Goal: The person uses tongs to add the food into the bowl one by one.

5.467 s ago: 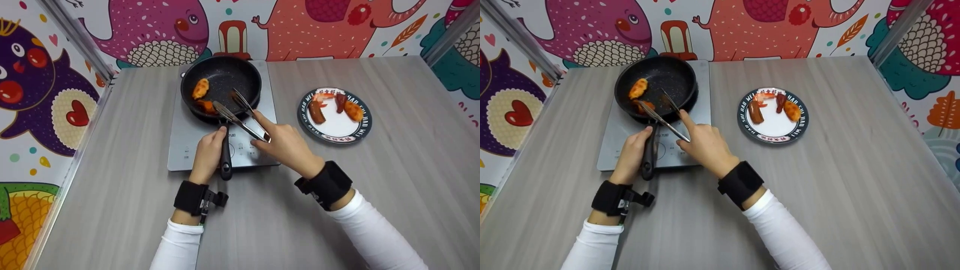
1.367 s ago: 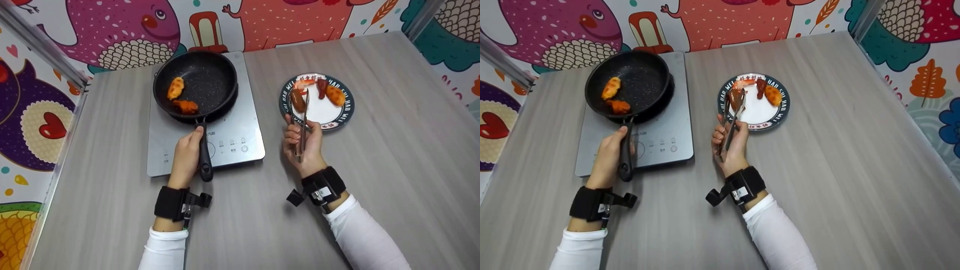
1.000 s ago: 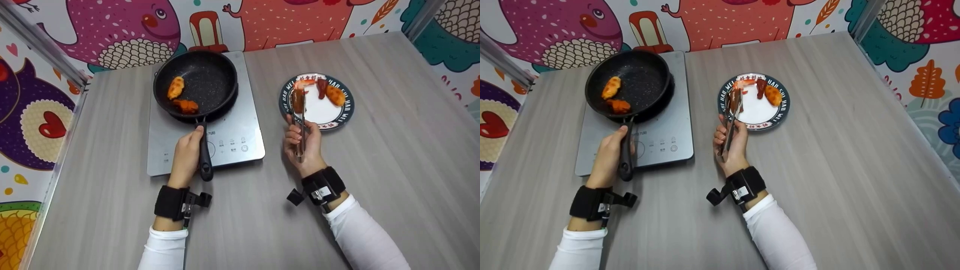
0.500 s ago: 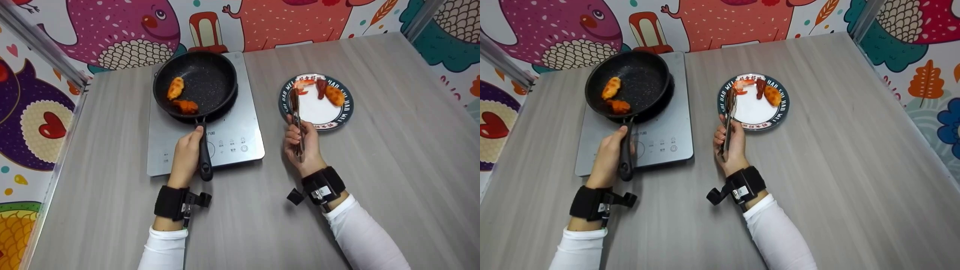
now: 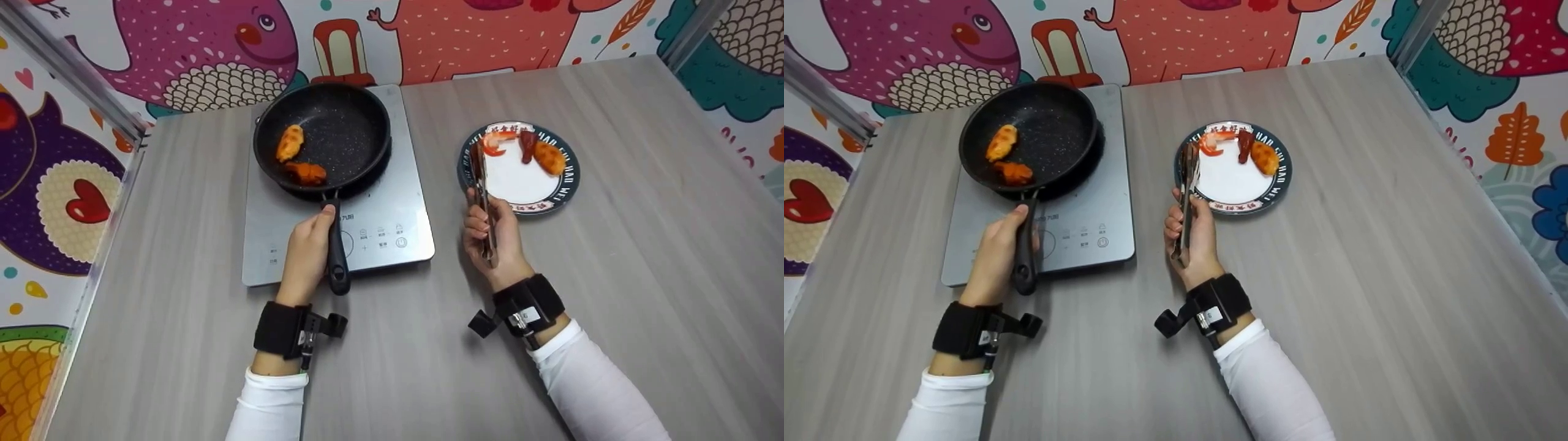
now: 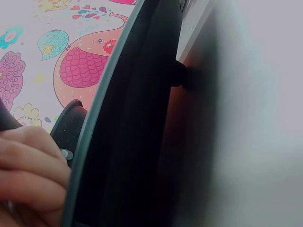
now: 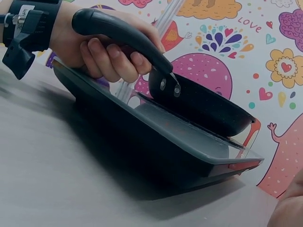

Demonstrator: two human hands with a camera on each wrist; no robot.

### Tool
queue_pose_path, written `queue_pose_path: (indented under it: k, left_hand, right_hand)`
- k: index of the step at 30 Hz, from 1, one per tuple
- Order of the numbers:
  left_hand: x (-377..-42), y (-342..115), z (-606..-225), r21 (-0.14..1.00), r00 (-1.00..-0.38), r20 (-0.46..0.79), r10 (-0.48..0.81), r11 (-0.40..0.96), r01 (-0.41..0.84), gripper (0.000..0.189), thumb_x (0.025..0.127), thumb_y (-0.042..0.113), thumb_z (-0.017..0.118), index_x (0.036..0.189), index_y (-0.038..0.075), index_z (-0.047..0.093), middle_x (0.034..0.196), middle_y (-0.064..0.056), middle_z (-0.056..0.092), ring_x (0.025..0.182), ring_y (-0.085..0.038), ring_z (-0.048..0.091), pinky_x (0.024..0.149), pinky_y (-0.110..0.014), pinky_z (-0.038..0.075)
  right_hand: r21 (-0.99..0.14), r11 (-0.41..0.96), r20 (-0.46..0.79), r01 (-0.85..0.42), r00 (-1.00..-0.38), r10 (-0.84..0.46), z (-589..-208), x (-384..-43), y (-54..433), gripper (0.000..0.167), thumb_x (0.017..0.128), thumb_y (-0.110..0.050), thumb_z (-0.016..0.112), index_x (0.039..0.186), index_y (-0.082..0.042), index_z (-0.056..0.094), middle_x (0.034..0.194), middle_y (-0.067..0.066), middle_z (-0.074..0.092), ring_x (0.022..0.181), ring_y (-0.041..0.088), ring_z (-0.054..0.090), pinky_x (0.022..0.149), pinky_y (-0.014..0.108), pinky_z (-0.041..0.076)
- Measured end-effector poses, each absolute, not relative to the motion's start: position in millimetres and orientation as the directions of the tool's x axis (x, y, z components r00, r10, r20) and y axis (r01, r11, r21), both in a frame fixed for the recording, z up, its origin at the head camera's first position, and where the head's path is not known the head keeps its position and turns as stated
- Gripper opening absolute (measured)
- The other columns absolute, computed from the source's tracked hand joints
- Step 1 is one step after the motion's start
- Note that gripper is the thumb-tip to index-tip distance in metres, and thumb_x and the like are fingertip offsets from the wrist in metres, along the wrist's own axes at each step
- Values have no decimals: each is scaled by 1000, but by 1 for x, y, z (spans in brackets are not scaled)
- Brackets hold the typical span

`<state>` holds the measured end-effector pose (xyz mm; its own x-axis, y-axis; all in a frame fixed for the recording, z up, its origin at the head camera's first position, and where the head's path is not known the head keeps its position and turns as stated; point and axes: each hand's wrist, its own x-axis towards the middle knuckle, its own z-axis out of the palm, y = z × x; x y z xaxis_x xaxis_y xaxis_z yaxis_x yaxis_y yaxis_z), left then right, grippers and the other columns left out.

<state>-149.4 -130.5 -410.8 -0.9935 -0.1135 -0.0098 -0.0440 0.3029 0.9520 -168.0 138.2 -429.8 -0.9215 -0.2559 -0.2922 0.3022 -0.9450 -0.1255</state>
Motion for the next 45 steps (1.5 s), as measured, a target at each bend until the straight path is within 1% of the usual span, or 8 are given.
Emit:
queue_pose_path:
  k: [8,15,19,26,31,34,37,45]
  left_hand:
    - [-150,-130,-410,945,-993,-4,-117,324,-42,50,88,53,41,61,12,34,56,0,29,48,-15,28,48,-28,25]
    - [-149,-131,-410,950,-993,-7,-115,310,-43,51,88,54,41,59,13,33,53,1,28,43,-14,27,44,-28,23]
    - [-150,-130,-411,948,-993,-4,-118,316,-42,51,88,53,41,59,13,33,54,1,28,44,-14,27,45,-28,24]
    - [-150,-130,-410,948,-993,-16,-114,314,-51,50,89,51,41,60,12,32,54,1,28,45,-14,27,47,-28,24]
    - [-150,-130,-410,944,-993,-9,-114,327,-46,50,89,52,40,59,13,33,55,1,29,46,-14,27,48,-28,25]
    - [-150,-131,-410,944,-993,-6,-120,327,-45,50,89,52,41,59,13,34,55,1,29,46,-15,28,48,-28,24]
    - [-150,-131,-410,944,-993,-3,-122,326,-43,49,89,52,41,59,13,34,55,1,29,47,-15,28,48,-28,24]
    - [-150,-130,-410,936,-992,0,-123,349,-43,49,89,52,40,60,14,35,54,1,30,46,-16,32,48,-30,27]
  right_hand:
    - [-215,-928,-253,305,-935,-249,-426,-165,134,26,94,-21,34,113,-4,42,52,-1,38,38,5,34,31,16,30]
    - [-269,-913,-187,306,-947,-262,-422,-164,128,26,96,-22,32,113,-3,39,51,-3,33,37,5,30,30,16,28]
    - [-300,-902,-183,310,-947,-264,-417,-162,124,28,96,-22,33,115,-3,39,51,-3,34,36,5,31,30,16,27]
    - [-397,-862,-169,315,-948,-268,-410,-158,113,30,95,-21,34,118,-3,37,50,-3,36,35,5,32,29,16,27]
    - [-394,-854,-166,341,-940,-299,-407,-156,103,27,95,-21,34,115,-4,41,50,-2,36,36,5,32,30,17,27]
    - [-406,-841,-159,356,-934,-319,-404,-154,98,27,95,-22,35,115,-4,41,51,-2,36,35,5,32,29,17,27]
    - [-461,-810,-158,362,-932,-327,-402,-152,93,28,96,-22,34,117,-4,40,51,-3,36,35,5,32,29,16,27]
    - [-680,-661,-172,317,-946,-277,-397,-150,81,34,97,-21,33,122,1,39,51,-1,38,35,7,34,30,18,27]
